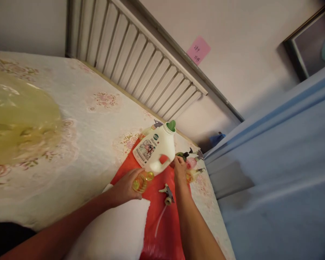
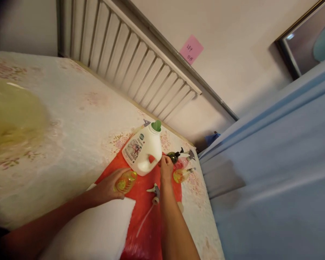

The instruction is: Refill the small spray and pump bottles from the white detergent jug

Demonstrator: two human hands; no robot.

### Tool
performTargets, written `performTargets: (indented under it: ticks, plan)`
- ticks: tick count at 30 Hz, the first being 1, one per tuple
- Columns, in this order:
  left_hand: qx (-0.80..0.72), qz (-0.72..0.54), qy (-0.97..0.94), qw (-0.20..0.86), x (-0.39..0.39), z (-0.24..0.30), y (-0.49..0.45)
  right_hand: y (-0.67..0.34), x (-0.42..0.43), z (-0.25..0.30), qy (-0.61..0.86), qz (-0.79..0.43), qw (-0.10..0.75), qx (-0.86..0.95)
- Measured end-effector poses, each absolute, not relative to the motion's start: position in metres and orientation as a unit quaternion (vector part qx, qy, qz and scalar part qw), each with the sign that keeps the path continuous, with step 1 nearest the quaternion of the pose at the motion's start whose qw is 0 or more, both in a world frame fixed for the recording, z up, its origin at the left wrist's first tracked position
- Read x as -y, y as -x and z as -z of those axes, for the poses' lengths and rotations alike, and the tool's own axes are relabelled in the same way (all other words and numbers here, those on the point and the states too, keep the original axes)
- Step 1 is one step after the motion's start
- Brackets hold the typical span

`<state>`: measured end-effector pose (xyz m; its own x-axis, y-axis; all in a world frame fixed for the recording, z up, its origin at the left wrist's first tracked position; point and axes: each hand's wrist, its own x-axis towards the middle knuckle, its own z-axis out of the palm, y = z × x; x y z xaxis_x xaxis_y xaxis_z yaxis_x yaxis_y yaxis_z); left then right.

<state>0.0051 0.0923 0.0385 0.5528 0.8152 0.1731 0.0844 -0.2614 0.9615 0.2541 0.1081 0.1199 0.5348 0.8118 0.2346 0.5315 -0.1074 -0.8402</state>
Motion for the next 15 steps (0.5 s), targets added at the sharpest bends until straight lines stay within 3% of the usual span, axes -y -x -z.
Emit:
performTargets:
  ticks: [5,11,15]
  plan:
    - [-0.318,-0.351,-0.721,0.506,-0.091,-0.038,-0.005,-0.286,-0.051,-0.124,0.794,-0.141,0.370,0.461]
    - [-0.332,-0.361,-0.724,0.485,-0.091,-0.032,-0.008,-0.290,-0.001,-0.092,0.871,-0.163,0.219,0.409]
    - [-0.334,-0.360,-0.728,0.479,-0.091,-0.028,-0.010,-0.278,0.009,-0.073,0.897,-0.154,0.179,0.374]
